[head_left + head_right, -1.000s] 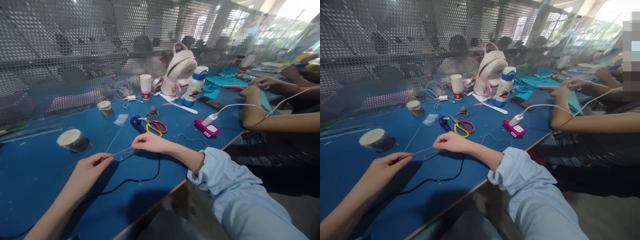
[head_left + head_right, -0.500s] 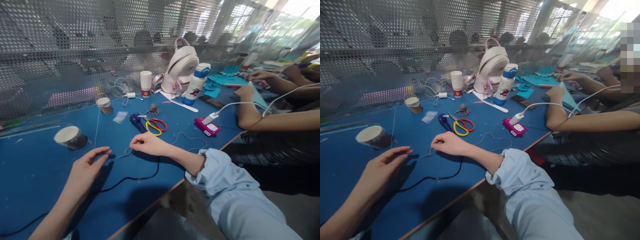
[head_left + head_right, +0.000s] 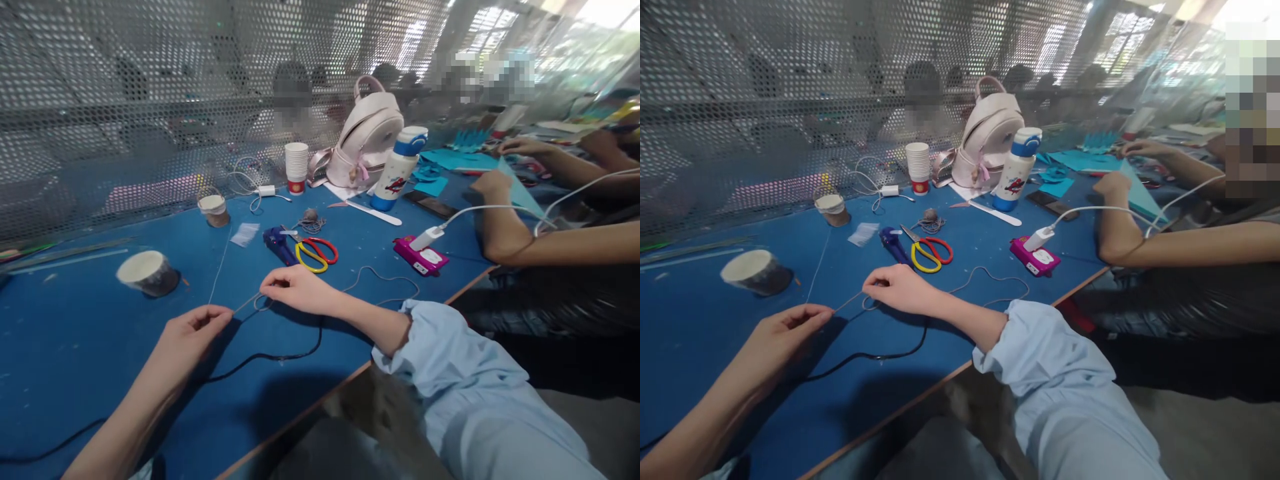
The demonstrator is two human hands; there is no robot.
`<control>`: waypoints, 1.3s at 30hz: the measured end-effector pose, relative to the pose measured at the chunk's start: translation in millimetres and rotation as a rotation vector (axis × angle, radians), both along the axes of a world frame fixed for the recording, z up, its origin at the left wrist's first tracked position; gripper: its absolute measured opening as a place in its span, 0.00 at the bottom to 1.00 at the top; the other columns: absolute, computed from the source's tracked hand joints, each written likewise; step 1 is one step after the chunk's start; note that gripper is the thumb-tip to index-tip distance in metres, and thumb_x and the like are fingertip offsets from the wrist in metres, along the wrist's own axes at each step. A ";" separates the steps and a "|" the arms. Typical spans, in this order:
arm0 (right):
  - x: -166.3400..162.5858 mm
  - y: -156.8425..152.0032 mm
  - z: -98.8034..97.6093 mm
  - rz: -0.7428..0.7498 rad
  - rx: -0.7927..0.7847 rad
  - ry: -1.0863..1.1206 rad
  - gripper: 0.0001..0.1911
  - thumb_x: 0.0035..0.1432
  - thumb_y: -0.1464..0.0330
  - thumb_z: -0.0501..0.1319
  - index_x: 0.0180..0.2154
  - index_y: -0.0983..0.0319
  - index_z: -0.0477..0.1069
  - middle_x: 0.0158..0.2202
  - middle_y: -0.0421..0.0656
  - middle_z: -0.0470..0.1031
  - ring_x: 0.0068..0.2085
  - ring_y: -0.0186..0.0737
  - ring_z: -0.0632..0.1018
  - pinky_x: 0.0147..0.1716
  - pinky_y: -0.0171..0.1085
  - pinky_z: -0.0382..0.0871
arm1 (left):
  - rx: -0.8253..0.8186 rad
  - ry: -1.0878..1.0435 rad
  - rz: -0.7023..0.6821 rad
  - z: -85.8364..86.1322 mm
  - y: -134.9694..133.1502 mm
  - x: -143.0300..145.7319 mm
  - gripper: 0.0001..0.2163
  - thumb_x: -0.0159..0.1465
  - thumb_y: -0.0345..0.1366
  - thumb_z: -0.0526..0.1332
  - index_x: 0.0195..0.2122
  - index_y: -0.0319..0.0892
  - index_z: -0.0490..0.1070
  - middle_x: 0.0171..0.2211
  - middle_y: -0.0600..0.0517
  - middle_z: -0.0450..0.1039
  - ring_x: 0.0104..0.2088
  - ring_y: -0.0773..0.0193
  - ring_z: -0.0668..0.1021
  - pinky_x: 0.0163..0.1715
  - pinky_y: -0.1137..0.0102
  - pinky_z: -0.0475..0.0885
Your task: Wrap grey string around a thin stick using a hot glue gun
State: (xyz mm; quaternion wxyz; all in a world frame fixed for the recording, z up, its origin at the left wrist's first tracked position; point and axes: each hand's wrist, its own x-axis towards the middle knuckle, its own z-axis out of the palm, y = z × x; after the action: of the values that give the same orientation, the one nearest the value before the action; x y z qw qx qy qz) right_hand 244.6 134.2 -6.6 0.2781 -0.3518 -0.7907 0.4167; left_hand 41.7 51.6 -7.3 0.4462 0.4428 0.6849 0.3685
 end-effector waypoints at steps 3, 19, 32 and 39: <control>-0.7 0.2 -0.6 0.010 0.002 0.001 0.08 0.56 0.69 0.58 0.32 0.66 0.75 0.26 0.40 0.75 0.28 0.30 0.73 0.30 0.28 0.64 | -0.025 -0.027 -0.025 -0.2 0.6 2.6 0.19 0.49 0.50 0.65 0.33 0.38 0.74 0.16 0.60 0.58 0.15 0.75 0.56 0.14 0.76 0.47; -20.9 -27.3 7.0 0.305 -0.119 0.016 0.33 0.50 0.73 0.59 0.59 0.62 0.55 0.46 0.45 0.73 0.37 0.32 0.76 0.32 0.29 0.68 | 0.127 0.065 -0.116 3.6 -6.9 13.7 0.16 0.52 0.47 0.64 0.35 0.41 0.75 0.28 0.49 0.77 0.27 0.62 0.74 0.25 0.71 0.66; -22.0 -23.2 -8.4 0.190 -0.171 -0.014 0.05 0.53 0.70 0.59 0.30 0.64 0.73 0.25 0.37 0.72 0.28 0.29 0.72 0.28 0.27 0.63 | 0.068 0.097 -0.050 3.5 -10.5 8.9 0.19 0.50 0.52 0.64 0.35 0.42 0.73 0.19 0.54 0.70 0.18 0.67 0.66 0.17 0.74 0.56; -2.4 -0.8 1.9 -0.056 -0.118 0.145 0.05 0.53 0.70 0.58 0.29 0.65 0.70 0.25 0.38 0.70 0.26 0.28 0.69 0.27 0.28 0.63 | 0.090 0.022 0.112 6.6 -8.7 -1.2 0.18 0.48 0.50 0.66 0.35 0.45 0.73 0.19 0.55 0.68 0.17 0.69 0.63 0.14 0.74 0.55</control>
State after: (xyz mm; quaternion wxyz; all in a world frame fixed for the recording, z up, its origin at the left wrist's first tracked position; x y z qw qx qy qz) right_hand 242.2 133.4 -4.7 0.3248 -0.3582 -0.7326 0.4791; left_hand 40.5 43.0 -0.6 0.3970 0.4272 0.6963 0.4185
